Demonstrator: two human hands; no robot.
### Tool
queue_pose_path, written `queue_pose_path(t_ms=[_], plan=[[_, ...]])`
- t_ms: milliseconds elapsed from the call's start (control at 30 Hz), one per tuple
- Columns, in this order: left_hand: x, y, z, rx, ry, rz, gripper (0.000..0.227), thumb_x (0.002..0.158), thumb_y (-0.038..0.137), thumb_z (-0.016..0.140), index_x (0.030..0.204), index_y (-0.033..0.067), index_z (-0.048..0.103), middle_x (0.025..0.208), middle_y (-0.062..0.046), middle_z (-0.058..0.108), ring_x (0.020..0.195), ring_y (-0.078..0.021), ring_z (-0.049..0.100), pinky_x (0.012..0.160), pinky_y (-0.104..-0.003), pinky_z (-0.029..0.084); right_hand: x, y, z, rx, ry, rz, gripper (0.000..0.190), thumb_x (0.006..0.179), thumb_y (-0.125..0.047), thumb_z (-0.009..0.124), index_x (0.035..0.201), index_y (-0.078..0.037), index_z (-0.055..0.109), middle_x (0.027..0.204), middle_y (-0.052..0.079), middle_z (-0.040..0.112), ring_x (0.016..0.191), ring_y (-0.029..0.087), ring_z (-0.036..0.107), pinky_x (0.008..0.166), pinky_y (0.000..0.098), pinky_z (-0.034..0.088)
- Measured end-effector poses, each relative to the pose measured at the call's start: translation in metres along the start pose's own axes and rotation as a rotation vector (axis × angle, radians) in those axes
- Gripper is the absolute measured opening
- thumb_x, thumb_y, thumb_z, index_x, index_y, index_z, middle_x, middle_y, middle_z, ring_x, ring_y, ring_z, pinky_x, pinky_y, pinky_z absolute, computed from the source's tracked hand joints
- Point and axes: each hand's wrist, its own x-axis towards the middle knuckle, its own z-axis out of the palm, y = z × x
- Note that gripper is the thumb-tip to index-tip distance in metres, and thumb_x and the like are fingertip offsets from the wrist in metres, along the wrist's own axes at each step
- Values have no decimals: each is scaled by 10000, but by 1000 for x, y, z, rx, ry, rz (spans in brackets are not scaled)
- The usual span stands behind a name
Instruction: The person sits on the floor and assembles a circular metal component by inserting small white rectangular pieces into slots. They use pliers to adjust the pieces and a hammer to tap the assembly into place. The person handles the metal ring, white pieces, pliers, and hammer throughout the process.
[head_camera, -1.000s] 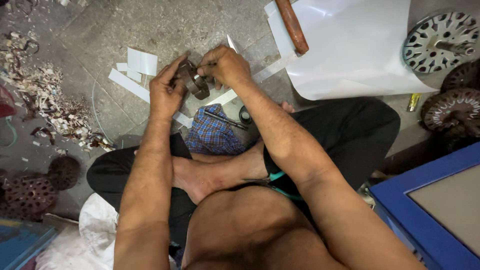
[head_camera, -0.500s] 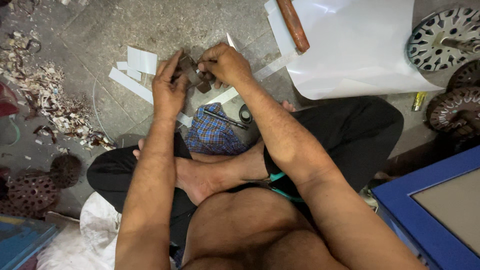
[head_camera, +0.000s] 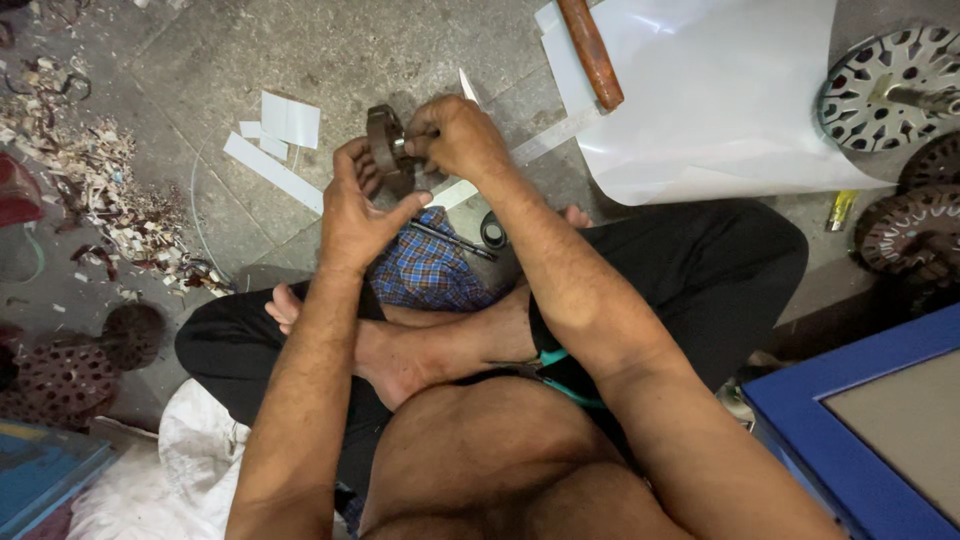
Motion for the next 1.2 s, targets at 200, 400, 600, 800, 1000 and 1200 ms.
queue_pose_path(t_ms=[200,400,600,800,1000,1200], plan=[[4,-1,-9,187,39,-36,671,858,229,892,1350,25,483,1175,-203,754,1095,-275,760,913,-383,605,-3,0,3,40,-47,101,181,769,-127,839,946,-105,806,894,50,772,594,162,741,542,319,602],[19,-8,-7,316,67,76,593,930,175,842,1384,54,481,1248,-203,723,1169,-383,711,965,-441,578,-16,2,10,-174,-13,6,117,847,-163,839,934,-87,815,829,89,786,622,187,764,628,317,572],[13,-1,6,308,114,112,755,880,178,887,1459,53,418,1363,-248,636,1217,-422,657,980,-467,557,-13,1,11,4,37,-9,192,785,-60,773,972,-20,757,875,102,768,625,154,785,550,314,643],[10,6,3,207,89,98,890,776,179,939,1476,65,399,1328,-234,642,1186,-386,685,959,-453,580,-15,0,10,-19,142,-33,159,860,-103,770,994,-19,752,806,127,779,624,190,763,579,334,601],[13,6,5,231,113,93,934,736,209,983,1470,77,422,1248,-219,696,1131,-371,723,917,-427,609,-18,-4,12,-102,283,-244,151,846,-134,799,972,-54,776,849,137,773,738,262,768,693,378,592],[15,3,4,273,88,65,934,710,243,1002,1454,74,463,1182,-203,734,1096,-356,745,903,-422,613,-19,-6,14,-151,300,-140,130,867,-122,760,988,-82,789,828,148,763,741,276,764,715,386,586]])
